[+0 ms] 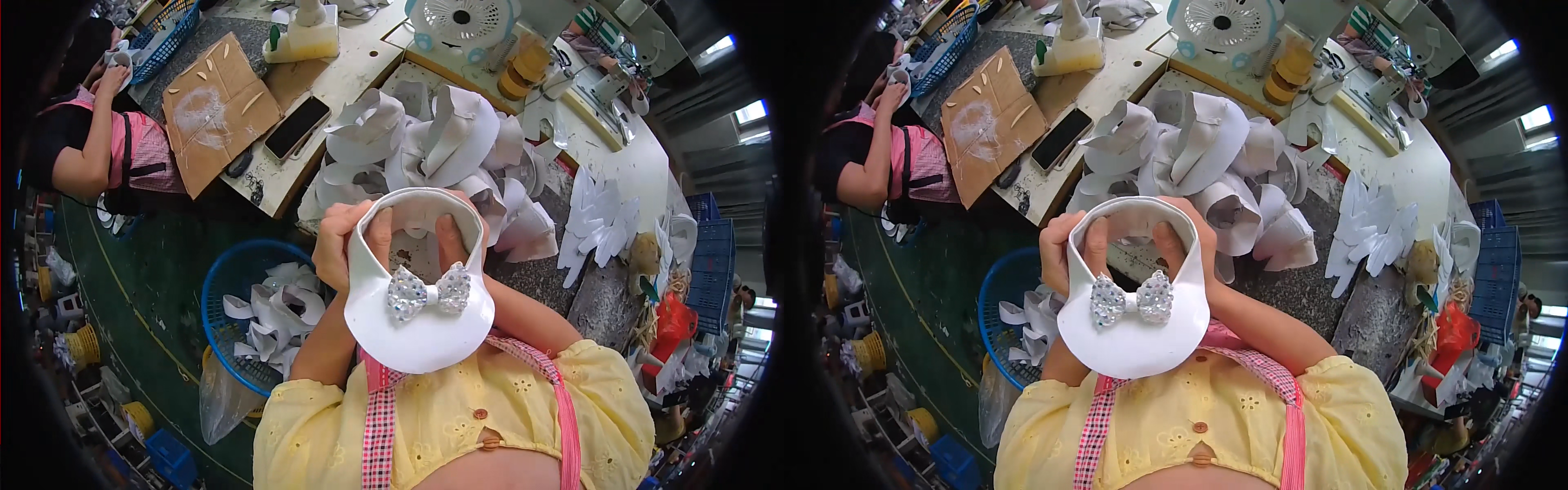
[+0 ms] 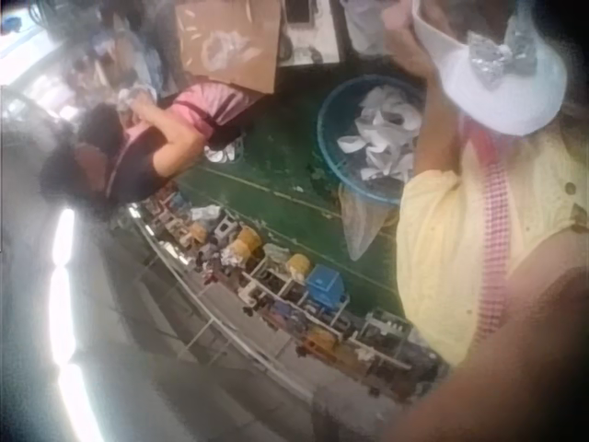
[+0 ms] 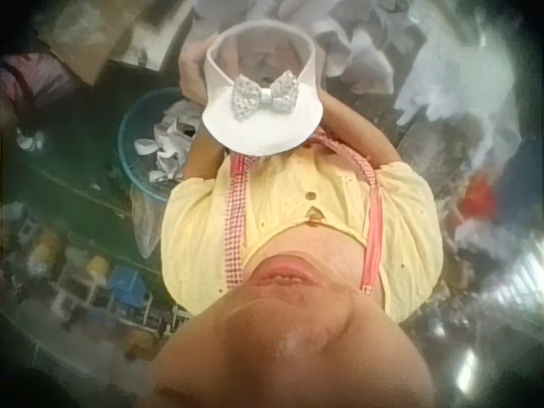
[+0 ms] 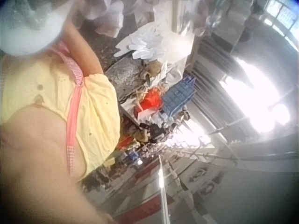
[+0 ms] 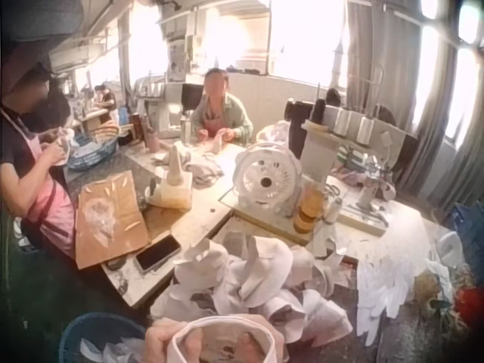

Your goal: The person assembles shoe components by folding and shaping shoe uppers by hand, applying adhesive to inserts with a handheld applicator, and attaching the inserts onto the shoe pieces.

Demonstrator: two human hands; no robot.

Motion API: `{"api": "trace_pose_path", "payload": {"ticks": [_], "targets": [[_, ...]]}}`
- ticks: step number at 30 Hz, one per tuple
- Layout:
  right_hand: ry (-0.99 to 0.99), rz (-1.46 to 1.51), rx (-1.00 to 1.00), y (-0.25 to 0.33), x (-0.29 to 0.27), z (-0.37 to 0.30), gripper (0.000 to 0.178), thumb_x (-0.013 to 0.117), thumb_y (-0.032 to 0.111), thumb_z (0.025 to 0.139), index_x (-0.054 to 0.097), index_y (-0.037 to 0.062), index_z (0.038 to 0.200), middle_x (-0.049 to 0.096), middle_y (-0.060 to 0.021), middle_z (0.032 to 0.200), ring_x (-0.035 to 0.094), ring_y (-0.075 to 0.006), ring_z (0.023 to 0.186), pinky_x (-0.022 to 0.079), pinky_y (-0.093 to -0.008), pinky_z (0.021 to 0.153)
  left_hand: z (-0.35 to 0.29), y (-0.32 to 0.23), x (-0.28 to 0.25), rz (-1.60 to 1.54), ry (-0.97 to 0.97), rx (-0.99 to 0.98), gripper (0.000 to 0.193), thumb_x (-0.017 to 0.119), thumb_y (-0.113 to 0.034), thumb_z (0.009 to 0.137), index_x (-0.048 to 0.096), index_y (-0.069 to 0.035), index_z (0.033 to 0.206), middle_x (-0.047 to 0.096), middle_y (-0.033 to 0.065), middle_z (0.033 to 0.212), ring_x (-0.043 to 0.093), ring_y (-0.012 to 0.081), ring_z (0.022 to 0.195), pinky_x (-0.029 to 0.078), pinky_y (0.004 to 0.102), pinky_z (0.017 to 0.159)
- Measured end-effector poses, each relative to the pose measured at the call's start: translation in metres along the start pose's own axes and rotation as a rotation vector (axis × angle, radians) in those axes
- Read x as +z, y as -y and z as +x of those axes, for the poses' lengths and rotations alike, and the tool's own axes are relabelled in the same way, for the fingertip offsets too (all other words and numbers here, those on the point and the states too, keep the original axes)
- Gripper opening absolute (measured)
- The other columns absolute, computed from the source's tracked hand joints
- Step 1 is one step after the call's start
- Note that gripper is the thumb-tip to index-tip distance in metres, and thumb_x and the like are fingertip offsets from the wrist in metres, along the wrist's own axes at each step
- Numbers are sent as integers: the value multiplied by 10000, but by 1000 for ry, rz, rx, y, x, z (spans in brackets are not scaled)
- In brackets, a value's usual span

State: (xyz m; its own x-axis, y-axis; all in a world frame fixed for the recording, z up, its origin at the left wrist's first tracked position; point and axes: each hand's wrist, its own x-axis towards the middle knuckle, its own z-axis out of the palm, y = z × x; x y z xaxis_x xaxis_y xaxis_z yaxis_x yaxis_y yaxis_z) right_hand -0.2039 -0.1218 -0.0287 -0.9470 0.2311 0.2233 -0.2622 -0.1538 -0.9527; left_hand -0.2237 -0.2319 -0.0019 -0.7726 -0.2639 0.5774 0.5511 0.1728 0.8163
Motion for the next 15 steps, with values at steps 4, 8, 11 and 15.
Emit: {"api": "trace_pose_path", "payload": {"ticks": [4, 8, 11, 15], "targets": [[-10, -115, 188, 20, -2, 2, 209, 541, 191, 811, 563, 8, 909, 564, -31, 738, 499, -82, 643, 409, -212, 575, -4, 4, -4, 28, 9, 76, 223, 658, 26, 678, 530, 33, 860, 580, 94, 737, 537, 122, 602, 437, 217, 547], [149, -381, 272, 42, 2, 10, 170, 573, 114, 748, 564, 11, 883, 579, -42, 751, 519, -91, 661, 417, -225, 585, -11, 11, -5, -150, 97, -36, 394, 659, -11, 688, 489, 33, 1041, 585, 101, 798, 556, 126, 657, 449, 215, 593], [68, -281, 150, 16, -7, 6, 156, 598, 113, 736, 560, 15, 852, 583, -43, 757, 526, -88, 681, 420, -219, 607, -10, 7, 1, -210, 170, -140, 487, 662, -60, 695, 441, 23, 1121, 585, 96, 839, 563, 131, 690, 457, 224, 618], [3, -133, 96, 19, -1, 8, 148, 599, 111, 744, 549, 11, 842, 580, -32, 758, 513, -68, 687, 417, -208, 616, -8, 17, -6, -10, 252, -126, 332, 670, -81, 668, 553, 12, 965, 592, 89, 765, 576, 150, 632, 466, 245, 579]]}}
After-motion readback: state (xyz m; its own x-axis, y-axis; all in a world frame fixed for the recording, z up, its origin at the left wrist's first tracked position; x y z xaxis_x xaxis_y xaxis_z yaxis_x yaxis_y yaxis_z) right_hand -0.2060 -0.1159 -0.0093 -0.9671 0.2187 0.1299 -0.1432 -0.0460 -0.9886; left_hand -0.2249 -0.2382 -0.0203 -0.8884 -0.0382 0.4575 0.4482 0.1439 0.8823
